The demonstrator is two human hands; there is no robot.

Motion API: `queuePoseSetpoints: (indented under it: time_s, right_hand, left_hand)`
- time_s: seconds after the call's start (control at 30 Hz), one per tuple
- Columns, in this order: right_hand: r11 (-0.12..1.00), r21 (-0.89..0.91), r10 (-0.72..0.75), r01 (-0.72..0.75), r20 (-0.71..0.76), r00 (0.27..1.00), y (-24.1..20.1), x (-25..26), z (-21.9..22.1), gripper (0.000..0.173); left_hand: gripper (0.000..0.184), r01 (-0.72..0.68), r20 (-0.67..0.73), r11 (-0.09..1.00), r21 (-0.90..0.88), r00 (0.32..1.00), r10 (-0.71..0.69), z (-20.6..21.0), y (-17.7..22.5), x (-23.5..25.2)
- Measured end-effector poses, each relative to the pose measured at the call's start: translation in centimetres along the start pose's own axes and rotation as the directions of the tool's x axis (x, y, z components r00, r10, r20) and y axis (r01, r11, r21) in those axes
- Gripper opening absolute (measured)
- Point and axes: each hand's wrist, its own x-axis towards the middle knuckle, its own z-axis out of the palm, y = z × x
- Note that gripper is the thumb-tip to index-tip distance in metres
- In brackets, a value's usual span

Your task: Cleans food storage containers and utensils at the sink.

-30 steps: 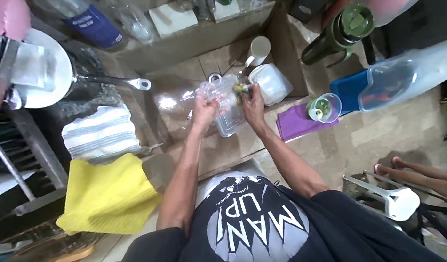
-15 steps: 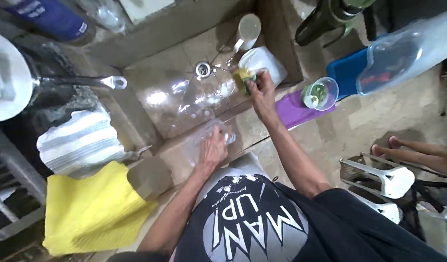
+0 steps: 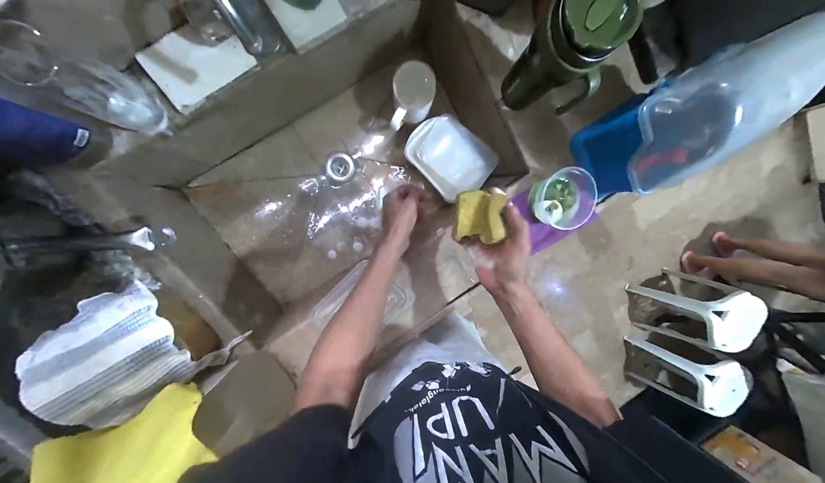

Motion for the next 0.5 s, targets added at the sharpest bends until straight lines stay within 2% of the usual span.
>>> queuePoseSetpoints:
  time_s: [0.03,0.07,0.13,0.2,0.3,0.4,0.5]
  right_hand:
    - [0.999,0.035,-0.006,0.005,0.010,1.000,-0.6,0.1,-0.4,0.054]
    - [0.999,0.033,-0.018,0.017,0.019,1.000,-1.0,0.1,-1.0,0.059]
    - [0.998,-0.008,-0.058,0.058,0.022,0.998,-1.6,0.4,-2.1,0.071]
    - [0.997,-0.011,-0.079,0.079,-0.022,0.997,-2.2,0.4,-2.5,0.074]
    - [0.998,0.014,-0.065,0.066,-0.058,0.996,-2.9,0.4,-2.8,0.071]
    - [0.999,0.028,-0.043,0.045,-0.077,0.996,-3.2,0.7,-2.9,0.067]
    - [0.999,0.033,-0.030,0.033,-0.075,0.997,-3.3,0.9,-2.9,0.062]
  left_hand:
    - [0.037,0.152,0.052,0.966,-0.207,0.988,-0.145,1.6,0.3,2.2]
    - [0.038,0.258,0.081,0.907,-0.332,0.966,-0.245,3.1,0.3,4.0]
    - [0.032,0.331,0.086,0.841,-0.429,0.941,-0.326,5.5,-0.1,6.3]
    - [0.028,0.353,0.077,0.799,-0.487,0.929,-0.363,7.2,-0.2,7.5]
    - [0.030,0.396,0.062,0.765,-0.507,0.903,-0.426,9.0,0.4,8.8]
    - [0.037,0.445,-0.024,0.786,-0.429,0.864,-0.502,10.2,1.5,9.4]
    - [0.042,0.438,-0.147,0.824,-0.360,0.845,-0.514,11.2,1.9,8.9]
